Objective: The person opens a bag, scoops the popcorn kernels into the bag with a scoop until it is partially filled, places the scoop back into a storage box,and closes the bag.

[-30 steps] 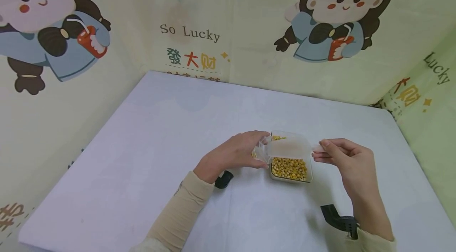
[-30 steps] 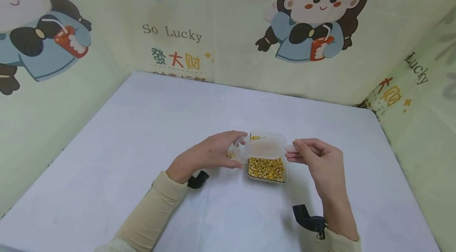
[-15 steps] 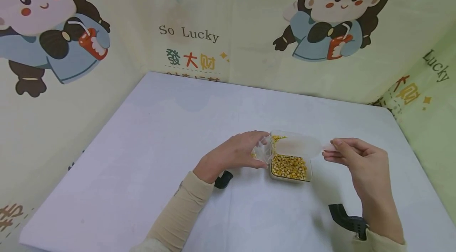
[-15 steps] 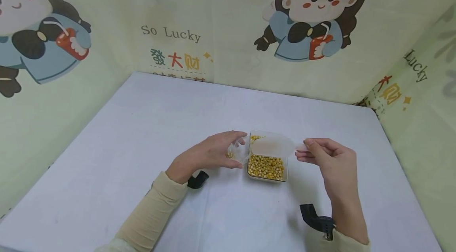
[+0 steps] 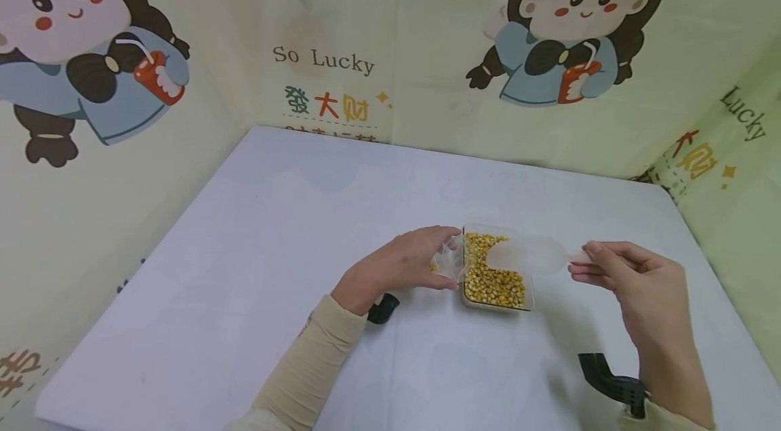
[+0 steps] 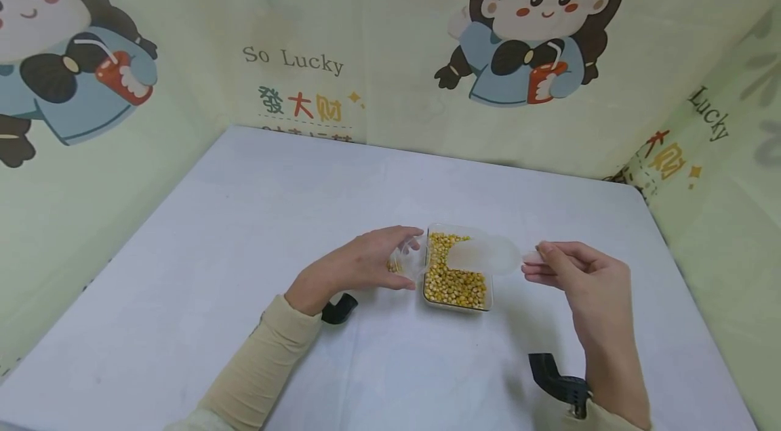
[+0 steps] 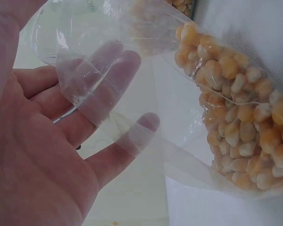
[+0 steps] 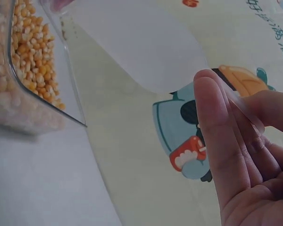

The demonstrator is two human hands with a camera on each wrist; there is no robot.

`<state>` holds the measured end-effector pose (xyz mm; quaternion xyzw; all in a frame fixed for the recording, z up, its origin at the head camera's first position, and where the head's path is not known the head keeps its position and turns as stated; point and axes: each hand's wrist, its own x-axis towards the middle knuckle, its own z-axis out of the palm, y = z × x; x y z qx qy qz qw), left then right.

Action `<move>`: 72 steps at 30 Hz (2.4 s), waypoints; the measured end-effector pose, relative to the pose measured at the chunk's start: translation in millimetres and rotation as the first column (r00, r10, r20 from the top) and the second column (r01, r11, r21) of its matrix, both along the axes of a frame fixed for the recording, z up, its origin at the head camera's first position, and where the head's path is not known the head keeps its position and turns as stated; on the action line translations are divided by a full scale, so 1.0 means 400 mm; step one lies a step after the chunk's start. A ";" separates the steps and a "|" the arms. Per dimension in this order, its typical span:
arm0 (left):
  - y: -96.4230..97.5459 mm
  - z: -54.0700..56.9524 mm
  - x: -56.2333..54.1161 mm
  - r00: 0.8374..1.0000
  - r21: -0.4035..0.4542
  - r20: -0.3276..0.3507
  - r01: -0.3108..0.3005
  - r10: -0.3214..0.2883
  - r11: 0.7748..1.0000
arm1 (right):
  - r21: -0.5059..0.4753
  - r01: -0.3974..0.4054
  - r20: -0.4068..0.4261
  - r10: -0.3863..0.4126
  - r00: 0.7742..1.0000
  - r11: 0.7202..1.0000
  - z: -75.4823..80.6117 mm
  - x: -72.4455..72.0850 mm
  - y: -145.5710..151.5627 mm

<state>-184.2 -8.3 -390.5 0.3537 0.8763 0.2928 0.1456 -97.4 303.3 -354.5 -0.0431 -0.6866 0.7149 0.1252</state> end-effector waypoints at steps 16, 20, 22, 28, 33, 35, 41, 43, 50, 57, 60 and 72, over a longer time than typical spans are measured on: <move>0.000 0.000 0.000 1.000 -0.008 0.010 0.000 0.000 1.000 | 0.145 -0.006 0.101 -0.009 0.995 0.989 0.006 0.022 0.039; -0.001 -0.001 -0.001 1.000 -0.013 0.011 0.000 0.000 1.000 | 0.202 -0.023 0.135 -0.005 0.991 0.979 0.012 0.026 0.047; -0.001 0.000 -0.001 1.000 -0.013 0.013 0.000 0.000 1.000 | 0.255 -0.030 0.156 -0.011 0.988 0.966 0.015 0.027 0.050; -0.003 0.000 -0.002 1.000 0.000 0.015 0.005 -0.004 1.000 | 0.354 -0.046 0.176 -0.018 0.984 0.934 0.026 0.031 0.053; -0.003 0.002 -0.001 1.000 0.000 0.015 0.005 -0.005 1.000 | 0.499 -0.048 0.197 -0.059 0.979 0.866 0.036 0.029 0.049; -0.003 0.002 -0.001 1.000 -0.001 0.016 0.006 -0.006 1.000 | 0.554 -0.055 0.216 -0.080 0.973 0.831 0.040 0.029 0.047; -0.005 -0.001 -0.003 1.000 -0.010 0.010 -0.004 0.004 1.000 | 0.650 -0.097 0.275 -0.114 0.955 0.754 0.050 0.026 0.030; -0.004 -0.002 -0.003 1.000 -0.009 0.010 -0.004 0.004 1.000 | 0.662 -0.111 0.290 -0.116 0.950 0.741 0.053 0.025 0.025; -0.002 -0.002 -0.005 1.000 -0.013 0.007 -0.001 0.001 1.000 | 0.681 -0.141 0.305 -0.104 0.947 0.718 0.057 0.025 0.019; -0.003 -0.002 -0.005 1.000 -0.014 -0.005 0.006 -0.006 1.000 | 0.681 -0.180 0.326 -0.074 0.942 0.710 0.050 0.026 0.007; -0.002 0.000 -0.003 1.000 -0.014 -0.007 0.006 -0.006 1.000 | 0.674 -0.187 0.329 -0.064 0.942 0.715 0.045 0.025 0.000; 0.002 0.002 -0.001 1.000 -0.016 -0.003 0.003 -0.003 1.000 | 0.629 -0.172 0.332 -0.062 0.941 0.758 0.007 0.018 -0.034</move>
